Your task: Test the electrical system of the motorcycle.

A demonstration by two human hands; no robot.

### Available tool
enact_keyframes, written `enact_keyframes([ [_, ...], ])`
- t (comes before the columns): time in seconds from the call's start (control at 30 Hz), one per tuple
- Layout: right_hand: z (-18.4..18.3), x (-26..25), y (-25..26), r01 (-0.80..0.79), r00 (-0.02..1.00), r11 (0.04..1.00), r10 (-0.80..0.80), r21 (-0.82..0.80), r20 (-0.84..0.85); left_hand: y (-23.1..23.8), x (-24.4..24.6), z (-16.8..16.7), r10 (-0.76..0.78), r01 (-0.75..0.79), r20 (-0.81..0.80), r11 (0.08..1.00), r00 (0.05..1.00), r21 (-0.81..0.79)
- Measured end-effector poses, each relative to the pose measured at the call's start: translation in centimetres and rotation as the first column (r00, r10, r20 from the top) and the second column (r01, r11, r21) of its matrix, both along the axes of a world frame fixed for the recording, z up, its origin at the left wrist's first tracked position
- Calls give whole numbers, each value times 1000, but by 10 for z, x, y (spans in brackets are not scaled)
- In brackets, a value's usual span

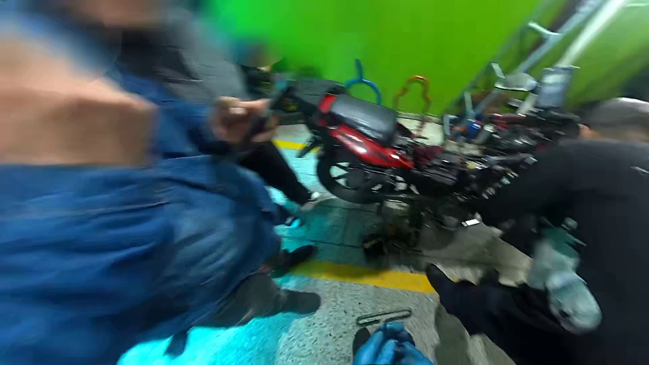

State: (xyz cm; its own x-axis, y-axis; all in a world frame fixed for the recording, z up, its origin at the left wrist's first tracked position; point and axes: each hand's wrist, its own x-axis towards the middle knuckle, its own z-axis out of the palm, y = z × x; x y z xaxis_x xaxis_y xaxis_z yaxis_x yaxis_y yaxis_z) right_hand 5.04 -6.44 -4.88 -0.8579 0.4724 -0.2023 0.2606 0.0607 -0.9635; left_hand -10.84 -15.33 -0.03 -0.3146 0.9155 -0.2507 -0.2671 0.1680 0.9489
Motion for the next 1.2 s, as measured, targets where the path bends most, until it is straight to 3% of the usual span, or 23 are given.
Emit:
enact_keyframes([
  [0.1,2,-7,-8,64,992,994,-73,85,104,-1,-14,-12,-59,59,-6,998,998,-3],
  [0.23,6,2,-12,113,974,993,-106,-23,199,6,-15,-15,-33,32,-25,998,999,-56],
  [0.47,4,10,16,-13,992,999,9,-31,-127,29,-2,2,17,-17,-22,1000,1000,-9],
  [0.53,6,7,24,-22,991,998,15,-54,-130,32,2,0,-11,11,0,1000,1000,28],
  [0.77,3,1,44,7,995,987,-22,-161,-94,41,3,9,-93,106,-182,992,979,64],
  [0.87,7,2,48,-42,993,981,21,-187,-113,39,8,4,18,1,-194,995,981,96],
  [1.07,6,7,44,-110,987,970,82,-215,-136,33,15,4,152,-159,-206,987,967,-15],
  [1.2,-2,10,39,-92,995,973,83,-213,-54,25,15,1,78,-75,-266,997,961,21],
])
